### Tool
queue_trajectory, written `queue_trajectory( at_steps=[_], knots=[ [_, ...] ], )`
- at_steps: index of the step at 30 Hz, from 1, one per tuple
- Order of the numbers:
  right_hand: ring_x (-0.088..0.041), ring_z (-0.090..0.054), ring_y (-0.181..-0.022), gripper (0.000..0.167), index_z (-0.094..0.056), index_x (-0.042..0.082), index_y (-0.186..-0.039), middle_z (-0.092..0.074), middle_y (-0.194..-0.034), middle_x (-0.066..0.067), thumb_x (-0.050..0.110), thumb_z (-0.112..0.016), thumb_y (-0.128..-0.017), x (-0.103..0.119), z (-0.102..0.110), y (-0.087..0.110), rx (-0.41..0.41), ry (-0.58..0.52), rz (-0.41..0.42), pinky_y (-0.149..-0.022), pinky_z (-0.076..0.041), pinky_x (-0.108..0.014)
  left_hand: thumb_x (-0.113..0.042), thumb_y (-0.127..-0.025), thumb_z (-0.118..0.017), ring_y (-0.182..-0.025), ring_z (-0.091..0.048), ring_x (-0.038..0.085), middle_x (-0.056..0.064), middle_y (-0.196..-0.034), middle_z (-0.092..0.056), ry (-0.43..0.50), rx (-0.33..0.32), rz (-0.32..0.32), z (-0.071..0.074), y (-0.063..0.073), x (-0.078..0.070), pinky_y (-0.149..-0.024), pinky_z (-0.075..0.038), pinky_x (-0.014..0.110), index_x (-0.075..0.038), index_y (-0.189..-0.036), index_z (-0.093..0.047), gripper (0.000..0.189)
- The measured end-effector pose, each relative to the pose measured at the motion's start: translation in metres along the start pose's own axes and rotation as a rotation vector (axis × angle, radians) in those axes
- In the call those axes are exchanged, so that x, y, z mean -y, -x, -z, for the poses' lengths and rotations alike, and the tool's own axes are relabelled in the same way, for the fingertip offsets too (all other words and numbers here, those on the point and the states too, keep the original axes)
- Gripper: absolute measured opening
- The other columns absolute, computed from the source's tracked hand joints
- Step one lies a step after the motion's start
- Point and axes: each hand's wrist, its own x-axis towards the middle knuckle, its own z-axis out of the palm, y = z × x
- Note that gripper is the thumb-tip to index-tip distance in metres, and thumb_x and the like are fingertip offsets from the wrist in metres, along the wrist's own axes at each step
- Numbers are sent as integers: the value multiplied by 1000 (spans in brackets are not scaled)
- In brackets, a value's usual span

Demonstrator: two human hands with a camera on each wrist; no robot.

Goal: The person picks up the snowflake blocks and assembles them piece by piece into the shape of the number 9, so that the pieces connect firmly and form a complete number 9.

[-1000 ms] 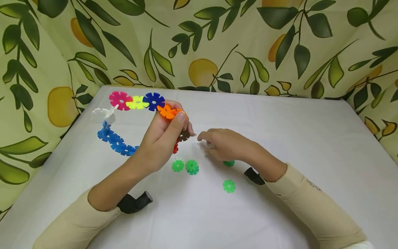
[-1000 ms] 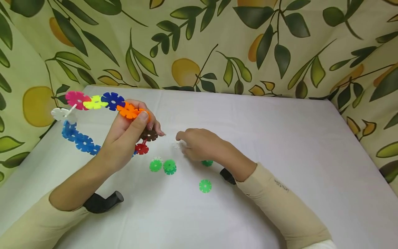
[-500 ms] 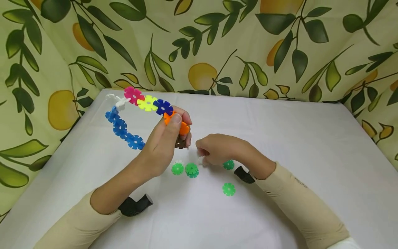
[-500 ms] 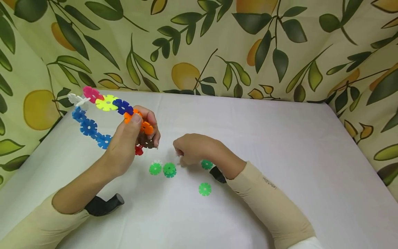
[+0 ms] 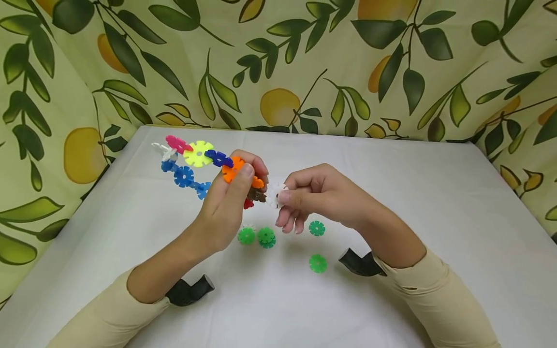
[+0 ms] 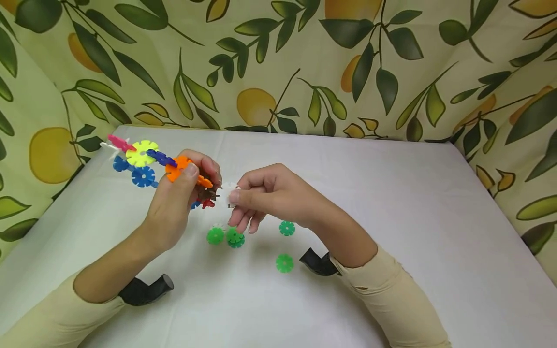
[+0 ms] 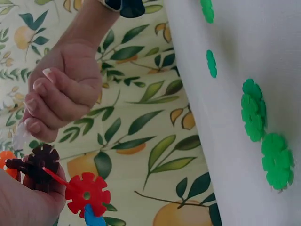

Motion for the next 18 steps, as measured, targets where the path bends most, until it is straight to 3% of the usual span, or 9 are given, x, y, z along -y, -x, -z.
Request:
queue_trajectory(
  at_steps=[7,14,17,18],
  knots=[
    [-30,-64,-60,18,-62,-4,-83,-67,-74,-20,2,-58,-100,-4,-7,-4,-18,-7,20,-61,-59,-41,-17,-106,-29,-86,-50,26,8,-102,-51,14,23,-40,-4,3,0,-67,-45,33,0,-109,-50,28],
    [-26,-58,-55,19,-58,-5,-84,-62,-67,-18,2,-56,-101,-7,-11,-4,-23,-4,66,-56,-56,-35,-24,-109,-27,-117,-54,24,10,-118,-58,43,36,-111,-6,2,2,-91,-48,39,3,-112,-48,34],
    [-26,-55,-54,20,-58,-6,-84,-59,-65,-18,3,-55,-102,-8,-12,-4,-27,12,73,-54,-53,-34,-26,-110,-28,-120,-55,26,13,-120,-60,83,49,-129,-8,3,4,-97,-46,38,4,-112,-45,35],
    [-26,-55,-54,21,-58,-5,-83,-59,-64,-18,3,-55,-102,-8,-13,-4,-29,21,74,-53,-53,-34,-26,-110,-28,-118,-56,26,13,-120,-60,90,50,-136,-9,3,5,-94,-47,34,5,-111,-44,35]
  ],
)
